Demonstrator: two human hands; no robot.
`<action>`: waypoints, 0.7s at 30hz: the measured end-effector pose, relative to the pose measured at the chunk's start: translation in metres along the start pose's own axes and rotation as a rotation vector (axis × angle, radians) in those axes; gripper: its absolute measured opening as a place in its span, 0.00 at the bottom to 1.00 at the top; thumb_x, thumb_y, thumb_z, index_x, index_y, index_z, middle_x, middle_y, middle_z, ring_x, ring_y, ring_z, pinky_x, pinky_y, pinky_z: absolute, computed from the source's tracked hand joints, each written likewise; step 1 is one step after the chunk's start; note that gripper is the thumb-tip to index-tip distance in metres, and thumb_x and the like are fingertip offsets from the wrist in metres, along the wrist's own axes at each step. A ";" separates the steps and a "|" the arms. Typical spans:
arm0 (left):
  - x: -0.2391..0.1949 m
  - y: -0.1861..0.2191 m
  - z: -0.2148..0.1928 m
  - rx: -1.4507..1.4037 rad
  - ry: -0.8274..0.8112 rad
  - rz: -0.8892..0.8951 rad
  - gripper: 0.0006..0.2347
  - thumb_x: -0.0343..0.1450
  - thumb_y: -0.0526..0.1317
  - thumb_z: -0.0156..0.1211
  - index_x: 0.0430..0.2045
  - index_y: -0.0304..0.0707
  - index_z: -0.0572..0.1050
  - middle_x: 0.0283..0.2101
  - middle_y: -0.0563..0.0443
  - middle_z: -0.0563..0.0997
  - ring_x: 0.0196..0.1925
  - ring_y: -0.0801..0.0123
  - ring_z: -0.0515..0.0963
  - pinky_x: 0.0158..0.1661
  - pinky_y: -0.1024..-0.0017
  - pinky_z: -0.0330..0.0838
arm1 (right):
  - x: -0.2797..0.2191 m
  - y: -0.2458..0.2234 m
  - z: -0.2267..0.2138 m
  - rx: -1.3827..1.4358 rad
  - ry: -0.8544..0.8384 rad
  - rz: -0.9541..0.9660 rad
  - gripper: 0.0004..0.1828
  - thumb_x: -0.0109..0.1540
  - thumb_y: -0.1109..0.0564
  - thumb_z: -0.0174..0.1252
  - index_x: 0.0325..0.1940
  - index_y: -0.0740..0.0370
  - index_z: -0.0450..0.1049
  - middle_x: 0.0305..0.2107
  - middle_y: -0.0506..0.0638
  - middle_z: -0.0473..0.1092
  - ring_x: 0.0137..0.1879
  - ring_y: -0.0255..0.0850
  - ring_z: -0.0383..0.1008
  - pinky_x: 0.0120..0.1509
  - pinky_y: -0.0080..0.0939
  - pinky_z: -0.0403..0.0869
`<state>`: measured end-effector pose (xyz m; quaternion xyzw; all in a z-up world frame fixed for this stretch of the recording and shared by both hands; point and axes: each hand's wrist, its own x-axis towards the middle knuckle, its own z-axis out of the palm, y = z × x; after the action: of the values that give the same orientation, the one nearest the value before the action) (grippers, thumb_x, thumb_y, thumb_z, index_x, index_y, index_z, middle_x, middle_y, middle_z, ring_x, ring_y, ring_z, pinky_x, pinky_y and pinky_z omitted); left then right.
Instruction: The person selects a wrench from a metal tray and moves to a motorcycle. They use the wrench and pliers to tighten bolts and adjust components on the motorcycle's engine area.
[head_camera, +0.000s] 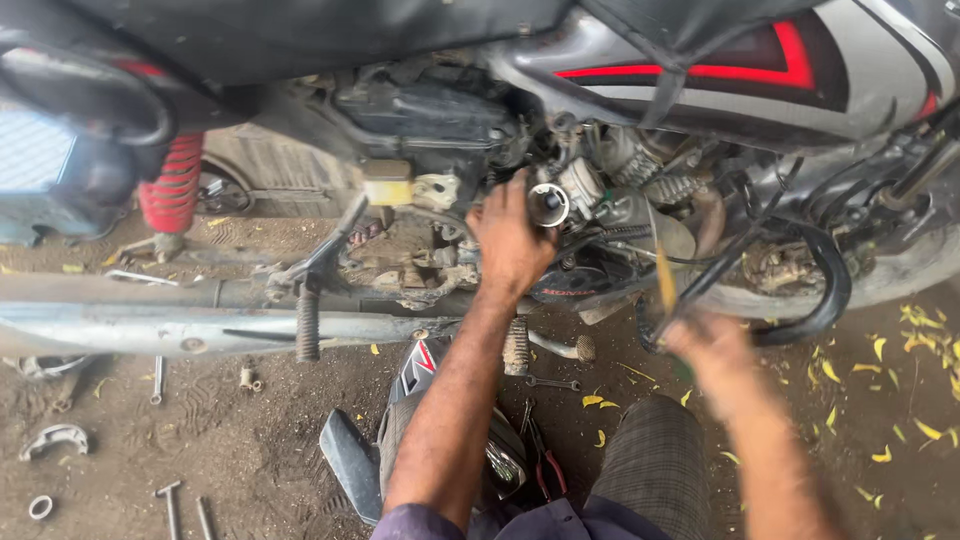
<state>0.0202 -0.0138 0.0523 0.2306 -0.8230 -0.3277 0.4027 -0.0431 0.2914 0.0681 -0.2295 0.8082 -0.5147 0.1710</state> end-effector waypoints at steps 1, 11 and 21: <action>0.001 0.003 -0.002 0.024 -0.007 0.007 0.39 0.57 0.42 0.77 0.65 0.39 0.63 0.57 0.36 0.73 0.63 0.50 0.70 0.64 0.41 0.51 | -0.004 0.041 0.015 0.094 -0.027 0.040 0.15 0.60 0.58 0.62 0.51 0.60 0.80 0.38 0.46 0.78 0.46 0.39 0.76 0.56 0.44 0.74; 0.003 0.020 -0.030 0.180 -0.079 0.048 0.37 0.58 0.49 0.75 0.61 0.34 0.69 0.56 0.31 0.70 0.59 0.42 0.70 0.55 0.43 0.62 | -0.010 0.309 0.136 0.214 -0.303 0.602 0.10 0.68 0.58 0.53 0.47 0.64 0.78 0.32 0.49 0.77 0.39 0.36 0.76 0.48 0.37 0.74; 0.051 0.030 -0.035 0.087 0.022 0.359 0.08 0.74 0.36 0.57 0.41 0.29 0.79 0.33 0.31 0.82 0.36 0.38 0.84 0.36 0.55 0.78 | 0.017 0.375 0.142 -0.024 0.148 0.808 0.13 0.63 0.56 0.58 0.47 0.68 0.76 0.39 0.58 0.74 0.44 0.45 0.74 0.48 0.44 0.74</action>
<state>0.0161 -0.0386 0.1165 0.1007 -0.8598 -0.2121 0.4535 -0.0576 0.3121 -0.3325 0.1422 0.8493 -0.4119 0.2980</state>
